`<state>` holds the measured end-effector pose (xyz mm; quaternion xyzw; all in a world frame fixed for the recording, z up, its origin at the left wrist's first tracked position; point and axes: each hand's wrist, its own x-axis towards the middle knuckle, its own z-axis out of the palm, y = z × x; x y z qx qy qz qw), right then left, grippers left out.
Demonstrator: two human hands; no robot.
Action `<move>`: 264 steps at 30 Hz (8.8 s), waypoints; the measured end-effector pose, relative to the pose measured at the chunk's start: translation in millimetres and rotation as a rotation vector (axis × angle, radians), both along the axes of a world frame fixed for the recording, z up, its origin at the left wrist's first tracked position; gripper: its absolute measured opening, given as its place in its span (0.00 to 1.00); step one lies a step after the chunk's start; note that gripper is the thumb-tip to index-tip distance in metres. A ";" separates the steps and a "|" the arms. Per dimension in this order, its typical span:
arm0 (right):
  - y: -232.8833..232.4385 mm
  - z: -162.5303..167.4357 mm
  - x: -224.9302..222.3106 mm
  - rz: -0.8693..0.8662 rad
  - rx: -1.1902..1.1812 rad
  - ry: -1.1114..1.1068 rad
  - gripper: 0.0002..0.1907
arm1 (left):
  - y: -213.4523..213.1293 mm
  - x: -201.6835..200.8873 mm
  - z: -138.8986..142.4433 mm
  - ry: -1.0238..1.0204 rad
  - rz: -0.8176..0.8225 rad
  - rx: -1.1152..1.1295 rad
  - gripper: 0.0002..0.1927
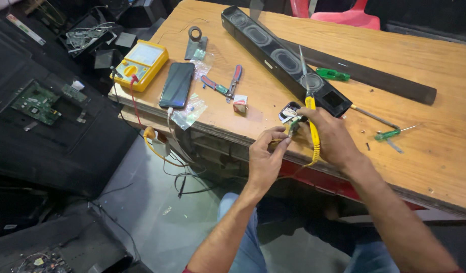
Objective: The person sits at a workbench and solders components on a green circuit board removed from a soundbar, holding the board with one hand and a soldering iron with the other. They reposition the board, touch the iron to different points, and use a multimeter and a smartphone placed on the bench during the work.
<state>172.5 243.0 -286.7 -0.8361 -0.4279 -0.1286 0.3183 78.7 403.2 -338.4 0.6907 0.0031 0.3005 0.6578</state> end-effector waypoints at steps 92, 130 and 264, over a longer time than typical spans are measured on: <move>44.6 -47.4 19.6 -0.078 0.427 0.185 0.16 | 221.3 -29.5 -16.4 0.091 0.382 -0.161 0.13; 46.7 -40.9 19.5 -0.051 0.440 0.117 0.19 | 261.8 16.0 15.7 0.239 0.577 0.613 0.40; 29.6 -35.4 17.8 -0.127 0.522 0.239 0.14 | 71.6 59.7 1.7 0.126 -0.354 0.414 0.39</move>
